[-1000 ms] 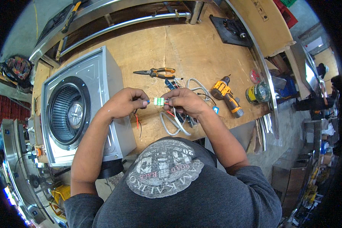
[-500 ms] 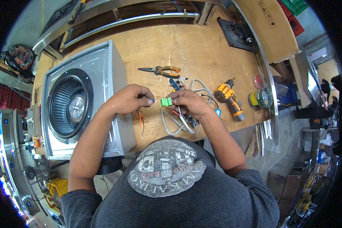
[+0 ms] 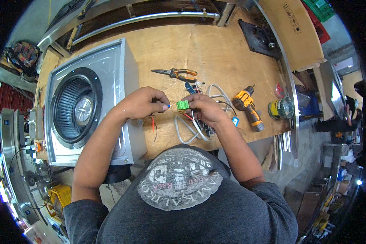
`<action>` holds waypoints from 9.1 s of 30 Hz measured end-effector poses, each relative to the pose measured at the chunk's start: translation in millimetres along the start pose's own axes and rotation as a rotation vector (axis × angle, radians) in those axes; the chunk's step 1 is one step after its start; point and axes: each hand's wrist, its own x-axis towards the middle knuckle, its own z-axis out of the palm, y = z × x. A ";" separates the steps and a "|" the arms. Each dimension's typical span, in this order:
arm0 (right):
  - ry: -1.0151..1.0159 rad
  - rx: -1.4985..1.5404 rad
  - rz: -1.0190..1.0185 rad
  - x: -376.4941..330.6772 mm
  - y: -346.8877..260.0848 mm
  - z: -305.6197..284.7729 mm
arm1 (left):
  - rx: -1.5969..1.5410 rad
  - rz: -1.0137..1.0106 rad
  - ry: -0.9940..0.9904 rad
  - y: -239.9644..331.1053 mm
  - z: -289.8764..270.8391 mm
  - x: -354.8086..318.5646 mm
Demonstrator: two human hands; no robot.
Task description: The person strips and twists wires, inserts them into a green terminal block, and tightens the screws with a screwdriver. They then use a cordless drill to fasten screws on a metal ventilation fan housing and briefly illuminate the work area with a small LED light.
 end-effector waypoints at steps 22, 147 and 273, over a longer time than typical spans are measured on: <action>-0.043 -0.200 -0.015 -7.1 -9.8 6.1 | 0.020 0.034 -0.005 -10.0 0.1 1.7; 0.220 -0.197 -0.673 -32.2 -63.9 25.9 | 0.407 0.020 -0.117 20.2 16.7 -11.2; 0.184 -0.597 -0.609 -18.6 -61.4 40.3 | 0.563 0.123 -0.021 15.7 23.7 -6.0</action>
